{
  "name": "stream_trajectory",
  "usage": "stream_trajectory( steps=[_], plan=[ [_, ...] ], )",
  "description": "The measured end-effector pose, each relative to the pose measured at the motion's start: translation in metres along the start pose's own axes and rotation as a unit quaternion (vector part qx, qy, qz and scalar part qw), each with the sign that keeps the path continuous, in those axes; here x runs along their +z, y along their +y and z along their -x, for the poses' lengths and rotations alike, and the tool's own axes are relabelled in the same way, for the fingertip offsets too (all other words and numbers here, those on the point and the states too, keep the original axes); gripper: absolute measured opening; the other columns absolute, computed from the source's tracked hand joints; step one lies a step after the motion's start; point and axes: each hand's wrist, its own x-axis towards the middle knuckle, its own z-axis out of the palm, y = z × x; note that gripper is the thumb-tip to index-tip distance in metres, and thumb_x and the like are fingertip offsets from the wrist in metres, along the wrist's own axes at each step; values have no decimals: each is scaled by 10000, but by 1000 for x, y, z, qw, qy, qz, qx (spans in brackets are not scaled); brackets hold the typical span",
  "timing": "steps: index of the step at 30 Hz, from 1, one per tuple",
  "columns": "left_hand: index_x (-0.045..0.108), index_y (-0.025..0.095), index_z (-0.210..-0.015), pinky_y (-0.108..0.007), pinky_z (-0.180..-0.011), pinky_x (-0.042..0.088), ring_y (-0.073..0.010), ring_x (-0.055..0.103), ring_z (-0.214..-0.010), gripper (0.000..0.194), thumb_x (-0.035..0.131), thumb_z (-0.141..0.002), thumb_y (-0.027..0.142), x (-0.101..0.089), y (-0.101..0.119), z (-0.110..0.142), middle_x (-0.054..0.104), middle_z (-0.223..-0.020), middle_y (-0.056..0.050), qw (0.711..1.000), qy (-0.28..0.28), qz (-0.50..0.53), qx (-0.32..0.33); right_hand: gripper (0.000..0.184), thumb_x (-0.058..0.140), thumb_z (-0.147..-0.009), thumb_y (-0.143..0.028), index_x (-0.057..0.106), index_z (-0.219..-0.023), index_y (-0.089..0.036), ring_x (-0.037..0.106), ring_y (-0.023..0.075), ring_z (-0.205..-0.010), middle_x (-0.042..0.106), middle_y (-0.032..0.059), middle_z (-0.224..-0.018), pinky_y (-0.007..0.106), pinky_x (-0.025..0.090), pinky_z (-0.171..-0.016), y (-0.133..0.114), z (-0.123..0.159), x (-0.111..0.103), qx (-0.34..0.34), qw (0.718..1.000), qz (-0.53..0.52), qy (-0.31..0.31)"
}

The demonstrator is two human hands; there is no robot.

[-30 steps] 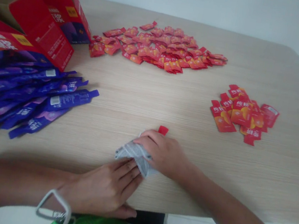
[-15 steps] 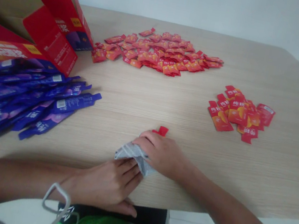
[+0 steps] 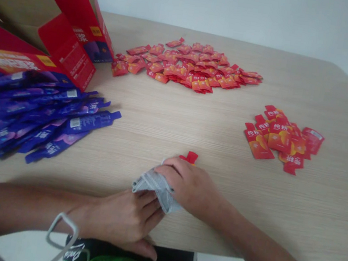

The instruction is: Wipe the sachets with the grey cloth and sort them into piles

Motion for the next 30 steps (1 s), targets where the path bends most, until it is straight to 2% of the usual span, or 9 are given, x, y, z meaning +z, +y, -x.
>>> stream_trajectory(
  steps=[2,4,7,11,15,18,21,25,30],
  plan=[
    [722,19,-1073,-431,-904,542,-326,731,-931,767,474,-940,733,0,-1,-1,763,-984,-209,1000,-4,13,-4,311,558,-947,-190,613,-1251,-221,666,218,-1047,670,90,-1190,330,585,-843,-7,-1,13,-35,998,7,-52],
    [705,-3,-1137,-432,-946,531,-348,714,-1038,807,444,-950,737,0,-2,0,750,-1079,-231,1000,6,0,0,305,565,-947,-180,617,-1245,-220,668,216,-1041,670,89,-1199,331,588,-836,3,-5,21,-15,997,19,-70],
    [645,-50,-1257,-422,-1041,487,-360,643,-1220,865,401,-971,729,4,-2,3,694,-1233,-267,1000,20,-23,9,302,552,-961,-189,592,-1260,-212,659,222,-1078,646,96,-1228,345,588,-851,36,-12,15,71,995,44,-52],
    [651,-50,-1249,-408,-1050,480,-348,638,-1237,849,397,-982,715,5,0,5,719,-1182,-253,1000,19,-23,4,326,541,-960,-195,560,-1285,-212,635,250,-1138,621,106,-1255,357,593,-832,63,-13,-7,134,987,86,6],
    [658,-41,-1241,-425,-1049,479,-357,655,-1199,836,449,-961,719,1,1,3,725,-1173,-244,999,24,-34,-5,382,558,-929,-174,556,-1309,-218,616,235,-1175,616,112,-1276,335,569,-915,30,-7,-8,98,992,56,59],
    [715,13,-1104,-437,-953,525,-337,723,-994,771,493,-933,732,-1,2,1,767,-976,-192,1000,11,-12,-16,337,535,-942,-150,600,-1265,-219,649,209,-1091,655,93,-1211,318,575,-884,-4,-3,7,10,1000,28,-7],
    [726,37,-1051,-429,-917,537,-322,729,-943,731,500,-935,722,-1,2,1,767,-944,-184,1000,-1,2,-23,303,547,-954,-157,619,-1239,-227,664,199,-1027,667,78,-1191,309,584,-816,-12,-2,20,-23,997,17,-67],
    [662,-24,-1238,-428,-1069,467,-349,652,-1209,810,447,-967,708,0,3,4,712,-1208,-246,999,21,-22,-18,341,589,-945,-193,586,-1284,-225,659,221,-1059,635,96,-1241,319,590,-796,21,-8,18,60,994,50,-72],
    [654,-24,-1252,-420,-1070,473,-341,634,-1247,814,435,-972,709,1,3,5,710,-1219,-239,999,15,-23,-25,338,542,-961,-195,555,-1297,-223,644,246,-1107,614,109,-1266,320,590,-771,60,-14,-3,152,982,109,-24]
  ],
)
